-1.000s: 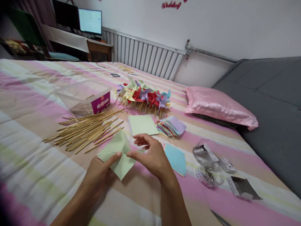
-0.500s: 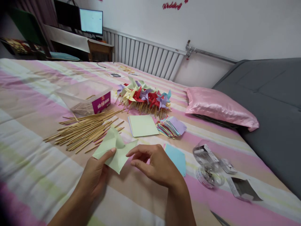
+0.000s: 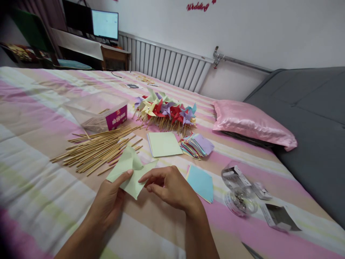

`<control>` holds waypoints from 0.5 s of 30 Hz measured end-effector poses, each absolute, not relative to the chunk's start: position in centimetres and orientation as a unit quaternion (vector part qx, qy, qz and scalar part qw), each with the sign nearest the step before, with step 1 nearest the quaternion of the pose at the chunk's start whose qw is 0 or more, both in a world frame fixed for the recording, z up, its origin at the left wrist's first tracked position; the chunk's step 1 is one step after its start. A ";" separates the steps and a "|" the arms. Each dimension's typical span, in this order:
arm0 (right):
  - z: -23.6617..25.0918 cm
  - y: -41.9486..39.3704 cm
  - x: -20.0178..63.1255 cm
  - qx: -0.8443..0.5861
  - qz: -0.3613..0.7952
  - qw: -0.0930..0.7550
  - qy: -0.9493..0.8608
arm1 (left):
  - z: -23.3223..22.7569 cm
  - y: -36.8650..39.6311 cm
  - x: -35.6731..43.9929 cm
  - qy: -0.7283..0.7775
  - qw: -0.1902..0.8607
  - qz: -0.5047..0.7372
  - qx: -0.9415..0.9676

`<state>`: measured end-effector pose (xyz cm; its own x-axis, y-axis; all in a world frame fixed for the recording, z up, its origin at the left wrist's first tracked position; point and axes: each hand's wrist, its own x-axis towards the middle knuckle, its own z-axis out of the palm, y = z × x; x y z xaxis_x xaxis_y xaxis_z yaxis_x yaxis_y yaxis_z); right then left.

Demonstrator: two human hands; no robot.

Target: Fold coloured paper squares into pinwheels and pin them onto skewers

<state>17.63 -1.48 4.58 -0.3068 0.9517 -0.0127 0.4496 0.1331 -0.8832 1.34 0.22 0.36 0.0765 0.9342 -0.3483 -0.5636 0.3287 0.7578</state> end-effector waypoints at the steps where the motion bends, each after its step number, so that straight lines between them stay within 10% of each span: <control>1: 4.5 -1.4 17.6 -0.507 0.420 0.302 -0.690 | 0.4 0.2 1.3 0.419 0.699 0.535 0.221; 15: 4.1 -1.0 16.9 -0.505 0.406 0.334 -0.684 | 0.2 0.0 1.4 0.414 0.704 0.527 0.235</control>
<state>16.94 -0.99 4.12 -0.2668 0.9626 0.0466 0.4196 0.1596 -0.8936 1.43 0.05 0.22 0.1019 0.9363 -0.3360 -0.5479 0.3347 0.7666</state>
